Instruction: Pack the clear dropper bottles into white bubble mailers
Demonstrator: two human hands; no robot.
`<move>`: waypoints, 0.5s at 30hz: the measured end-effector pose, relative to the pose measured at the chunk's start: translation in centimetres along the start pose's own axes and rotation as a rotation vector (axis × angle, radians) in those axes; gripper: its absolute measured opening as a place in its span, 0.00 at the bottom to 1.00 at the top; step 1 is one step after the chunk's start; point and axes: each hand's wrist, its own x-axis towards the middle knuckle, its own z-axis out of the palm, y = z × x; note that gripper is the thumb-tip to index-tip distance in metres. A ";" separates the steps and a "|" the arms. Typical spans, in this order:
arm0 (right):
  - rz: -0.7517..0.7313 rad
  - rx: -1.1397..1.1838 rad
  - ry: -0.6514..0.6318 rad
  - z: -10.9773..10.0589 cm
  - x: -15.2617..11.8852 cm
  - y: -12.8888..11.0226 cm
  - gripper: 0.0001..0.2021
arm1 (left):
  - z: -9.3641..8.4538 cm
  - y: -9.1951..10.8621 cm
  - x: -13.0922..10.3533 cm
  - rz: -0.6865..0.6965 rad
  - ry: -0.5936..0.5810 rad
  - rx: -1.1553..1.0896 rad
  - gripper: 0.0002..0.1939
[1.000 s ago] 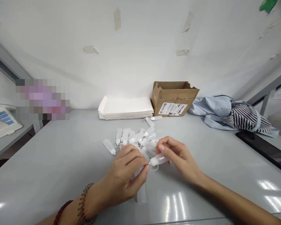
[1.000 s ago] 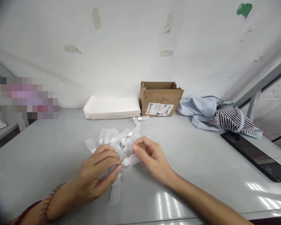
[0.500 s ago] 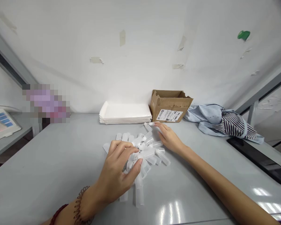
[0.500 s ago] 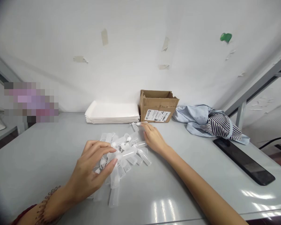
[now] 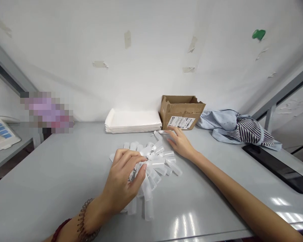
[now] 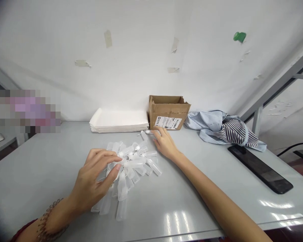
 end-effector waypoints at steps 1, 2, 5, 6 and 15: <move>-0.004 0.001 -0.015 0.1 0.0 -0.1 0.17 | 0.0 0.0 0.0 0.000 -0.001 0.003 0.06; -0.007 0.004 -0.032 0.2 0.0 -0.2 0.17 | -0.1 0.0 0.0 0.002 -0.003 0.005 0.06; -0.002 0.022 -0.072 0.2 -0.1 -0.1 0.13 | -0.1 -0.1 0.0 0.007 -0.010 0.007 0.06; 0.002 0.031 -0.081 0.1 -0.1 0.0 0.11 | -0.1 -0.1 0.0 0.009 -0.012 0.006 0.06; 0.108 0.123 0.066 -3.2 -1.9 -0.4 0.05 | -0.4 -0.2 0.0 0.028 0.024 0.035 0.06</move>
